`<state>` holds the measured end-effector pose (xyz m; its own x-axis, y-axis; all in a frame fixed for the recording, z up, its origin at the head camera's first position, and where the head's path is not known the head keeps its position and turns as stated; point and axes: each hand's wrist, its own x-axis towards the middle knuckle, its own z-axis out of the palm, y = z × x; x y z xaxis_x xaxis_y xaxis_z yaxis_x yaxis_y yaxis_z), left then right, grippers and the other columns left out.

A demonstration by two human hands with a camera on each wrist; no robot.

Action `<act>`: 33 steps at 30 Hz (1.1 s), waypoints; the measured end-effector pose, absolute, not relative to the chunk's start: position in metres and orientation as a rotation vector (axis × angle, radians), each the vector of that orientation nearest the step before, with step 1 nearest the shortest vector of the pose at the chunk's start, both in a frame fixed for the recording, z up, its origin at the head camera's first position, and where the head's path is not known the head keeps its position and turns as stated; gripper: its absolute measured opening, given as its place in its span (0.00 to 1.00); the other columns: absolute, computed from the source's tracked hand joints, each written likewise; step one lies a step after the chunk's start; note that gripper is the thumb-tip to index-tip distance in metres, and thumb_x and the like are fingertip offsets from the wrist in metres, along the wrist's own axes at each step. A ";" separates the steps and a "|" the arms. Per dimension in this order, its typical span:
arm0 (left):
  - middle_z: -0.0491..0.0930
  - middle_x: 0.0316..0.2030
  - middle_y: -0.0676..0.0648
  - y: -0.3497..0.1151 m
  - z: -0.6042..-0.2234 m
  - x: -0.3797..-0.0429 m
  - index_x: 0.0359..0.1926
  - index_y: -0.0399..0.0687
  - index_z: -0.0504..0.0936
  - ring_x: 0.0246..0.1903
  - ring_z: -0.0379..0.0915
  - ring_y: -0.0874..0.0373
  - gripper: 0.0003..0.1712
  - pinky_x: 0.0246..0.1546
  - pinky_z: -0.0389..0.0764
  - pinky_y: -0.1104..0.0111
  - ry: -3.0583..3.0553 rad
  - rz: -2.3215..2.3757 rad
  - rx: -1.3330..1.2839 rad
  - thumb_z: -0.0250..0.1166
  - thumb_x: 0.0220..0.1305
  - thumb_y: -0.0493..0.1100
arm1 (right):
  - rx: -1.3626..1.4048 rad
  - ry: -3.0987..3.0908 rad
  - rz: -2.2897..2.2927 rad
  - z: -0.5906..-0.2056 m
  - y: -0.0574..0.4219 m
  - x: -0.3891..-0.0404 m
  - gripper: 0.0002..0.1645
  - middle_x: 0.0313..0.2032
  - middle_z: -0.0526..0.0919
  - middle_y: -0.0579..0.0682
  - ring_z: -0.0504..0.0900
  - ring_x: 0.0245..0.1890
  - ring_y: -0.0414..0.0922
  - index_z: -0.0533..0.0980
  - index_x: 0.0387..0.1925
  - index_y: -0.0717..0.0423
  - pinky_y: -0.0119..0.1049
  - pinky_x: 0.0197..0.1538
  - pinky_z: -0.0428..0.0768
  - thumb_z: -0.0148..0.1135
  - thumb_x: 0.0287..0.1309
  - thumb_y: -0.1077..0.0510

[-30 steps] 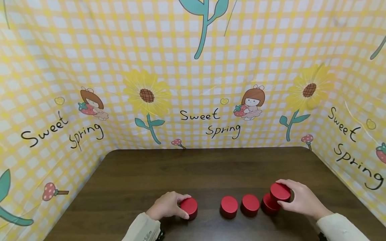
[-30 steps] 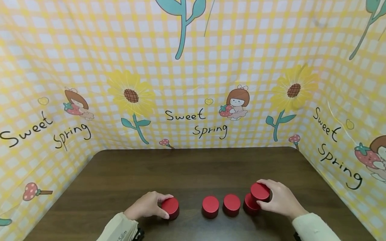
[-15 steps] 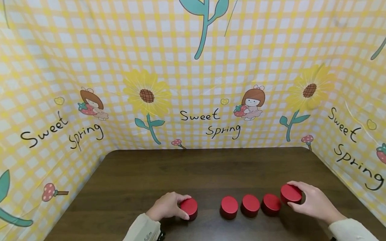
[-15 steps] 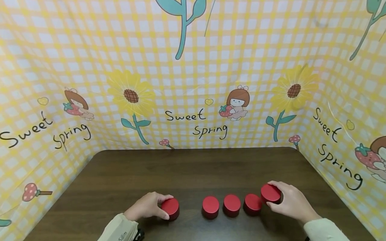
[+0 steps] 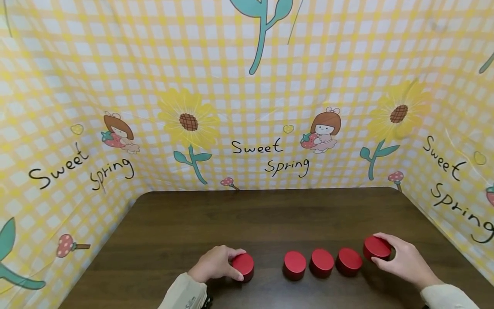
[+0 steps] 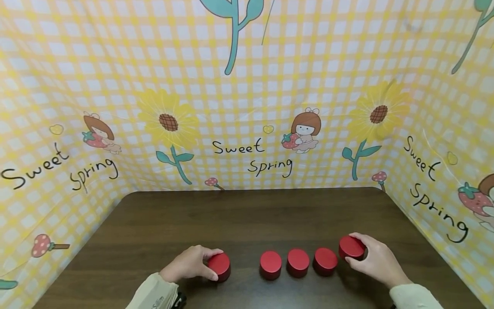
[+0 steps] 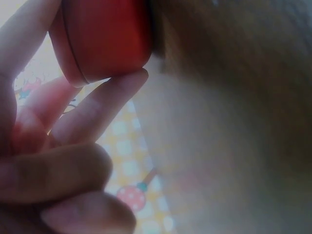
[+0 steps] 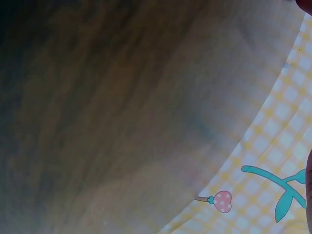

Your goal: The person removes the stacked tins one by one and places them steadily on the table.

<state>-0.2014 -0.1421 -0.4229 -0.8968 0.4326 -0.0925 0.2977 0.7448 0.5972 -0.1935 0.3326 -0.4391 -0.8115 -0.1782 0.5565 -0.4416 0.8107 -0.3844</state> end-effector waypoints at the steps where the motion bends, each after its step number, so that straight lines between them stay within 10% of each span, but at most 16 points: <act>1: 0.84 0.34 0.55 -0.142 -0.423 -0.202 0.55 0.48 0.82 0.31 0.70 0.61 0.34 0.26 0.69 0.67 2.716 0.876 0.573 0.78 0.42 0.47 | 0.434 -2.500 0.706 -0.438 0.333 -0.193 0.33 0.38 0.83 0.59 0.76 0.32 0.31 0.79 0.43 0.62 0.25 0.30 0.72 0.80 0.27 0.61; 33: 0.84 0.37 0.53 -0.139 -0.421 -0.200 0.55 0.51 0.82 0.30 0.69 0.61 0.35 0.25 0.67 0.66 2.729 0.851 0.519 0.79 0.42 0.48 | 0.398 -3.026 1.312 -0.426 0.349 -0.207 0.39 0.42 0.79 0.58 0.75 0.35 0.39 0.64 0.57 0.79 0.34 0.35 0.75 0.69 0.52 0.59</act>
<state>-0.2000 -0.1394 -0.4212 -0.9094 0.3993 -0.1167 0.2621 0.7678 0.5846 -0.2074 0.3489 -0.4255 -0.9553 -0.2875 -0.0694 -0.1458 0.6619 -0.7352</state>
